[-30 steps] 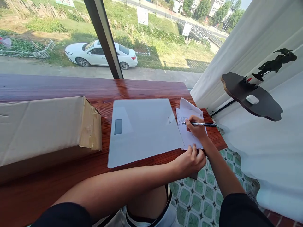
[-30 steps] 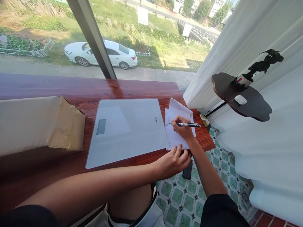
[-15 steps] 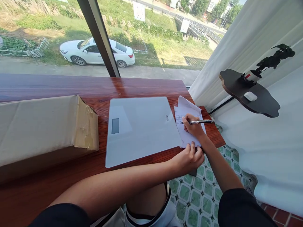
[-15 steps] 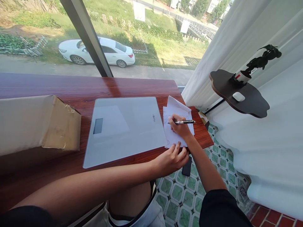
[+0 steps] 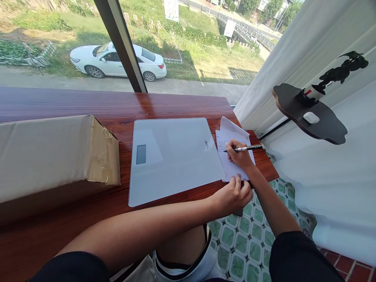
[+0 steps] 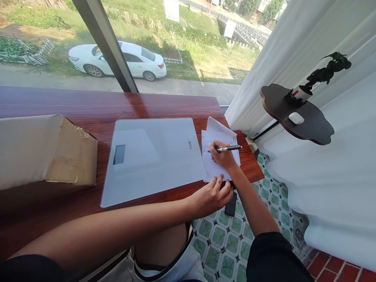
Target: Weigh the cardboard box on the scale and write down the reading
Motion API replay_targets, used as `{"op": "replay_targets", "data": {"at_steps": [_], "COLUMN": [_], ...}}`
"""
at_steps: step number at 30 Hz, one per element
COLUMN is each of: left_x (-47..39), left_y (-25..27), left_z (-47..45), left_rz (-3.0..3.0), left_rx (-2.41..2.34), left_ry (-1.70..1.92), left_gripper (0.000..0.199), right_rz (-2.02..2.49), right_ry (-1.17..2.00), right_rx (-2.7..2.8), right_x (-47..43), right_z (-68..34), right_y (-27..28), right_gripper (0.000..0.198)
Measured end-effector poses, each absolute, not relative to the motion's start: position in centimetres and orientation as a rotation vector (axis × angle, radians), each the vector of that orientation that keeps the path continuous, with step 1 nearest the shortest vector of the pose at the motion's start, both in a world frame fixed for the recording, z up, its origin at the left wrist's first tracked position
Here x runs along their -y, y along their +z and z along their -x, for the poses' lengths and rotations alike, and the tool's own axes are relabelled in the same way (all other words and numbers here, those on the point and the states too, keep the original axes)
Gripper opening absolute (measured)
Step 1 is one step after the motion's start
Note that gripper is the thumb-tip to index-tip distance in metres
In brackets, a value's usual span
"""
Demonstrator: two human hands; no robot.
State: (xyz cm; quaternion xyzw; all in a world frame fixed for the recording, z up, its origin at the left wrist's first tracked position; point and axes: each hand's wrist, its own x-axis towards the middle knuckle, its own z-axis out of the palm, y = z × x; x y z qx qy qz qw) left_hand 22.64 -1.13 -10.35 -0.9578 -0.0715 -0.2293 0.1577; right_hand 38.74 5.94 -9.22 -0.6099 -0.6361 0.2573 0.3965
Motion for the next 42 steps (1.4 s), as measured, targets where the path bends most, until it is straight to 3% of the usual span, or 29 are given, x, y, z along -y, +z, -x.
{"op": "replay_targets", "data": {"at_steps": [42], "left_x": [1.18], "left_y": [-10.44], "left_z": [-22.78], "left_rz": [2.825], "left_rx": [0.172], "left_ry": [-0.577], "left_gripper": [0.038], "right_rz": [1.633], "right_ry": [0.583], "right_rx": [1.627], "right_x": [-5.95], "right_z": [-38.51], "right_y": [-9.03], "right_gripper": [0.038]}}
